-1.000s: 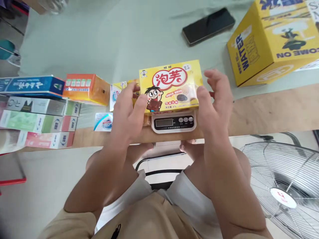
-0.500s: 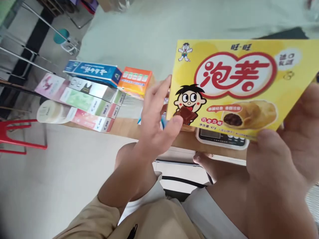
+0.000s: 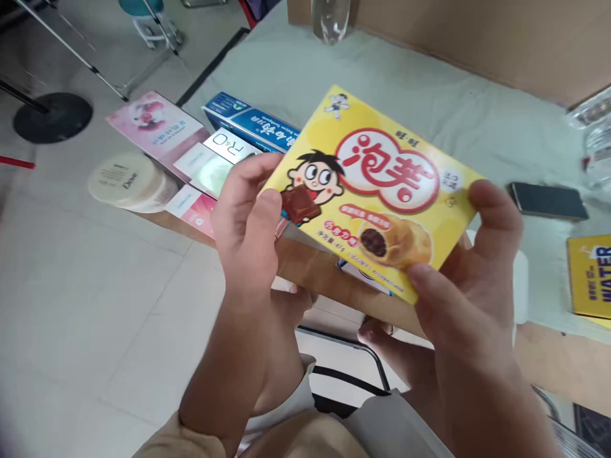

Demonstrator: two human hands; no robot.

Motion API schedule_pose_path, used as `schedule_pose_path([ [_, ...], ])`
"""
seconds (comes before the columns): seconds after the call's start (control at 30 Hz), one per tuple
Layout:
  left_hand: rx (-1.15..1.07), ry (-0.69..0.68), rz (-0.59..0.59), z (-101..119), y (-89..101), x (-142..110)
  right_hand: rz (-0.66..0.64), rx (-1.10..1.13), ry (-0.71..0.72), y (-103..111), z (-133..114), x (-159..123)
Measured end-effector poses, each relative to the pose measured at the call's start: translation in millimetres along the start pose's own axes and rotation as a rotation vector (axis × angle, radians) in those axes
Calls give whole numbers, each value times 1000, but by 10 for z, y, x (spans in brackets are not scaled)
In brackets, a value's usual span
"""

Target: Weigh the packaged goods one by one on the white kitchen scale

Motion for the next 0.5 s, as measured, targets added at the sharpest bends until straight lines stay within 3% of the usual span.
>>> schedule_pose_path([
  [0.1,40,-104,-52,-37,58,-5,38,108,113,132,45,335],
  [0.2,0,-69,-88,-155,-34,-47,-19,158,240,231,132,817],
  [0.27,-19,-11,-143,-242,-183,-82,-43,147,190,264,317,1168],
  [0.37,-43,107,-246,-395,-439,-121,2,80,1,280,706,1595],
  [0.5,11,266,-287,-652,-620,-88,-69,-7,-241,119,1194,1852],
])
Point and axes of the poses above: each hand's wrist, its own x-axis towards the middle knuckle, its own y-axis out of the back of the hand, z = x × y, the point moved 8 cm from there along x, towards the middle knuckle, and after that the axes turned 9 degrees about -x, right-handed, at the moved point
